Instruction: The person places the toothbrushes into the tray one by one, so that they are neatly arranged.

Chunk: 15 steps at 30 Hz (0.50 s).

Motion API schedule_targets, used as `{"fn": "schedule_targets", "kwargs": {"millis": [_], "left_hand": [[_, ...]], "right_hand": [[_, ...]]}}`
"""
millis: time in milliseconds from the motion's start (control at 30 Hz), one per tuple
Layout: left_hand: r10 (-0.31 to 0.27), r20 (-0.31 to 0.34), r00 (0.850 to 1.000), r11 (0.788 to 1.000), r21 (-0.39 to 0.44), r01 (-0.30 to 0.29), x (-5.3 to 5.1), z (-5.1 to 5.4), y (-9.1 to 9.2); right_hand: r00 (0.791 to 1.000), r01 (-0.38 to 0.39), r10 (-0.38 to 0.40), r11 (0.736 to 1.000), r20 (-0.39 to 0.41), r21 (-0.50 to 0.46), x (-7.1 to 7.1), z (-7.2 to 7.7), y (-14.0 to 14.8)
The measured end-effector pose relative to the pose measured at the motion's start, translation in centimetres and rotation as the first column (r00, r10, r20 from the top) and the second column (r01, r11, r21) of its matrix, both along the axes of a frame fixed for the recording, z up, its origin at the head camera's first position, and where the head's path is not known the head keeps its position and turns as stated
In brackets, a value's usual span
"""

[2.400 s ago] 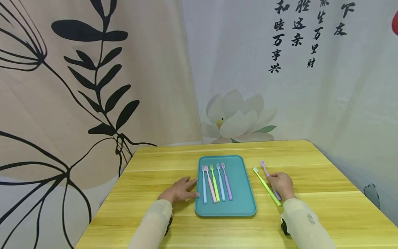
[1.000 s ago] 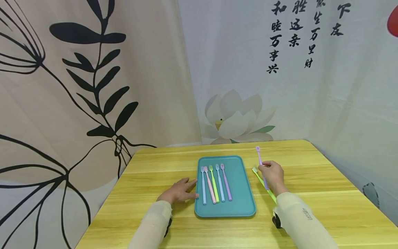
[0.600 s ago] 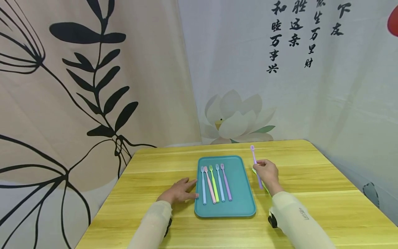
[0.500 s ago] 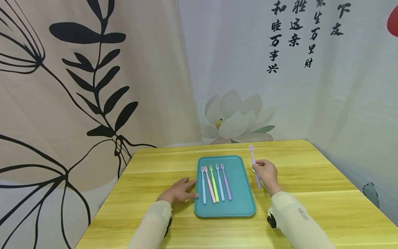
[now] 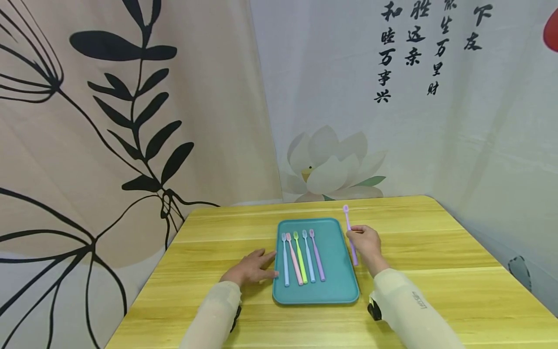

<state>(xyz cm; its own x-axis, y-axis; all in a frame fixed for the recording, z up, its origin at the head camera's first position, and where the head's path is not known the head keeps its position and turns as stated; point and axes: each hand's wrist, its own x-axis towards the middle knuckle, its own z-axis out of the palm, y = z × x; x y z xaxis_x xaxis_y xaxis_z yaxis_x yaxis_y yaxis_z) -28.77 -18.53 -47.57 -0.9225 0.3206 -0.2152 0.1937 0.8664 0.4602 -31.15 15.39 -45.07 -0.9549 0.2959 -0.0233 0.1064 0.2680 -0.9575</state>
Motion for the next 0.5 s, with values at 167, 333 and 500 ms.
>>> {"fn": "schedule_targets", "kwargs": {"millis": [167, 333, 500], "left_hand": [[-0.002, 0.0, 1.0, 1.0, -0.004, 0.002, 0.1, 0.1, 0.0], [-0.008, -0.006, 1.0, 1.0, -0.014, 0.008, 0.0, 0.0, 0.0], [-0.004, -0.002, 1.0, 1.0, -0.017, 0.004, 0.0, 0.0, 0.0]], "right_hand": [[1.0, -0.001, 0.001, 1.0, 0.008, -0.018, -0.1, -0.3, -0.4], [0.999, -0.013, 0.013, 1.0, 0.04, -0.016, 0.0, -0.4, -1.0], [0.998, -0.026, 0.025, 1.0, 0.062, 0.005, -0.1, -0.8, -1.5]]}}
